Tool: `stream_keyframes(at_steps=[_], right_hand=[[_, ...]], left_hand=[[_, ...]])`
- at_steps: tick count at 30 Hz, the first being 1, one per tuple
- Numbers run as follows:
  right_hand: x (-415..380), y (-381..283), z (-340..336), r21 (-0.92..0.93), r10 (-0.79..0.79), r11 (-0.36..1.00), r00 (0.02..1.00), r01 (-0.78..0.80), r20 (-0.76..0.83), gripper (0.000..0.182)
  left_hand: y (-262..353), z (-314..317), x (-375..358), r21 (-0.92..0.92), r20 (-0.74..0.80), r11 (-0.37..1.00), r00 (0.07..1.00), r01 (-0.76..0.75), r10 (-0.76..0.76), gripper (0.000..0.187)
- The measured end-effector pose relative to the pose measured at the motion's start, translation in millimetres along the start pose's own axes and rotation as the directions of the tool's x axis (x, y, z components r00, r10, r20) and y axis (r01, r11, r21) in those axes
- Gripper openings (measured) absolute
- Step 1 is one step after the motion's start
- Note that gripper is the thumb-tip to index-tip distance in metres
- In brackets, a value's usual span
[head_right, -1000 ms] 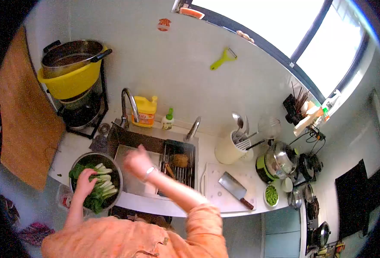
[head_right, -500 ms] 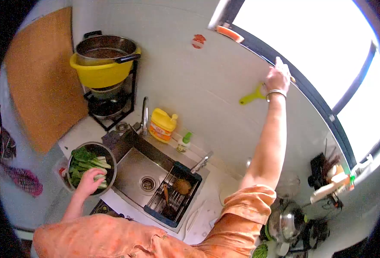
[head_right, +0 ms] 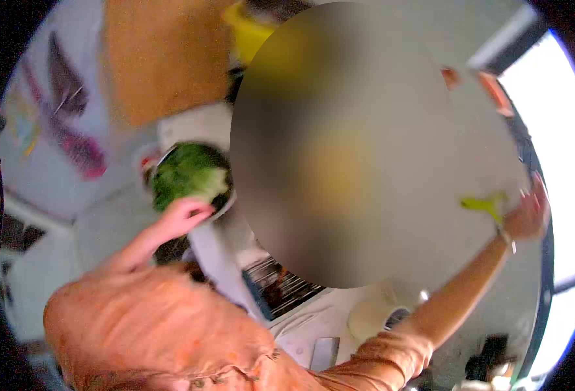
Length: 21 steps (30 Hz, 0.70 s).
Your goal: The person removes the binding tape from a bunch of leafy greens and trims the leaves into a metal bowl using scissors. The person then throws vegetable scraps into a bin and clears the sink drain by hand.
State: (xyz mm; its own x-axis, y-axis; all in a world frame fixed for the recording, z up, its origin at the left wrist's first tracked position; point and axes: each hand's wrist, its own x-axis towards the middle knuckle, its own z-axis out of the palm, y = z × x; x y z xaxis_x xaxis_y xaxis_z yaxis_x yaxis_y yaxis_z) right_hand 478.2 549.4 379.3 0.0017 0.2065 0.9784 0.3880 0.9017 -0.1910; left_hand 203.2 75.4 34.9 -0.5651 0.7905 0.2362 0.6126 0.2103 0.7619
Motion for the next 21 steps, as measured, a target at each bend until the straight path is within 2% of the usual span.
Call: stream_keyframes(at_steps=[1,3,4,5,6,7,8,9,10,11,12,13,14,15,16,17,18,19,20,21], right_hand=[[-24.4,-35.6,0.0,0.088,0.181,0.979,0.983,-0.182,0.02,0.017],[-95.8,-89.8,-2.2,0.131,0.029,0.99,0.99,-0.047,0.137,0.015],[-133.2,-122.8,1.5,0.246,0.148,0.945,0.953,-0.215,0.266,0.012],[-172.8,-150.3,1.4,0.32,0.241,0.87,0.889,-0.376,0.389,0.011],[-221.5,-170.5,5.9,0.364,0.435,0.688,0.758,-0.628,0.486,0.012],[-258.4,-198.4,5.6,0.311,0.502,0.557,0.61,-0.77,0.613,0.014],[-296.4,-223.4,6.3,0.235,0.579,0.4,0.443,-0.886,0.685,0.014],[-332.7,-236.9,5.4,0.16,0.58,0.275,0.296,-0.948,0.759,0.012],[-358.5,-257.1,5.2,0.148,0.624,0.147,0.208,-0.978,0.753,0.011],[-381.3,-278.3,8.8,0.141,0.657,0.017,0.117,-0.99,0.745,0.01],[-401.1,-298.1,11.8,0.147,0.668,-0.042,0.082,-0.988,0.739,0.009],[-418.6,-312.0,12.1,0.167,0.677,-0.103,0.053,-0.981,0.734,0.009],[-429.7,-324.0,13.1,0.128,0.643,-0.151,0.001,-0.98,0.766,0.01],[-437.7,-341.4,16.8,0.135,0.623,-0.245,-0.049,-0.96,0.781,0.016],[-441.3,-351.8,20.4,0.137,0.578,-0.359,-0.104,-0.923,0.81,0.018],[-444.2,-362.5,26.6,0.139,0.525,-0.468,-0.148,-0.873,0.838,0.02],[-451.7,-379.2,40.4,0.063,0.584,-0.38,-0.186,-0.923,0.79,0.021],[-461.8,-387.6,44.5,-0.019,0.58,-0.301,-0.199,-0.953,0.79,0.021],[-475.9,-393.7,52.3,-0.047,0.575,-0.221,-0.169,-0.974,0.8,0.022],[-482.9,-402.7,63.8,-0.091,0.575,-0.135,-0.153,-0.987,0.803,0.025]], left_hand=[[4.2,9.7,4.5,-0.103,0.031,0.994,0.999,-0.029,0.032,0.017],[26.6,22.4,18.7,-0.268,0.108,0.957,0.984,-0.11,0.143,0.034],[34.7,31.9,22.4,-0.367,0.117,0.921,0.975,-0.133,0.188,0.048],[43.2,47.0,25.1,-0.494,0.118,0.866,0.981,-0.078,0.155,0.061],[43.7,61.2,25.6,-0.593,0.168,0.805,0.977,-0.009,0.135,0.067],[44.1,76.4,25.1,-0.745,0.166,0.666,0.98,0.052,0.108,0.077],[40.4,96.1,23.0,-0.863,0.161,0.495,0.984,0.105,0.072,0.068],[35.0,102.8,22.2,-0.94,0.166,0.307,0.985,0.148,0.036,0.061],[33.2,95.0,19.3,-0.941,0.18,0.299,0.983,0.159,0.045,0.061],[30.3,79.7,16.3,-0.881,0.446,0.158,0.894,0.447,-0.04,0.045],[22.1,62.7,14.1,-0.715,0.697,-0.002,0.713,0.699,-0.073,0.034],[7.2,60.0,11.3,-0.695,0.717,0.008,0.695,0.719,-0.053,0.034],[-11.1,63.2,7.2,-0.683,0.714,0.079,0.687,0.726,-0.137,0.029],[-29.3,56.8,5.4,-0.654,0.709,0.154,0.671,0.74,-0.214,0.031],[-39.9,47.5,5.2,-0.676,0.691,0.182,0.7,0.714,-0.181,0.033],[-51.4,35.0,7.7,-0.621,0.746,0.173,0.645,0.764,-0.167,0.034],[-62.5,19.4,10.8,-0.573,0.735,0.342,0.652,0.744,-0.187,0.036],[-68.0,12.5,9.5,-0.521,0.71,0.495,0.675,0.695,-0.201,0.038],[-80.7,3.6,15.7,-0.406,0.736,0.641,0.649,0.651,-0.193,0.039],[-112.7,15.3,11.7,-0.502,0.754,0.548,0.649,0.669,-0.102,0.038]])
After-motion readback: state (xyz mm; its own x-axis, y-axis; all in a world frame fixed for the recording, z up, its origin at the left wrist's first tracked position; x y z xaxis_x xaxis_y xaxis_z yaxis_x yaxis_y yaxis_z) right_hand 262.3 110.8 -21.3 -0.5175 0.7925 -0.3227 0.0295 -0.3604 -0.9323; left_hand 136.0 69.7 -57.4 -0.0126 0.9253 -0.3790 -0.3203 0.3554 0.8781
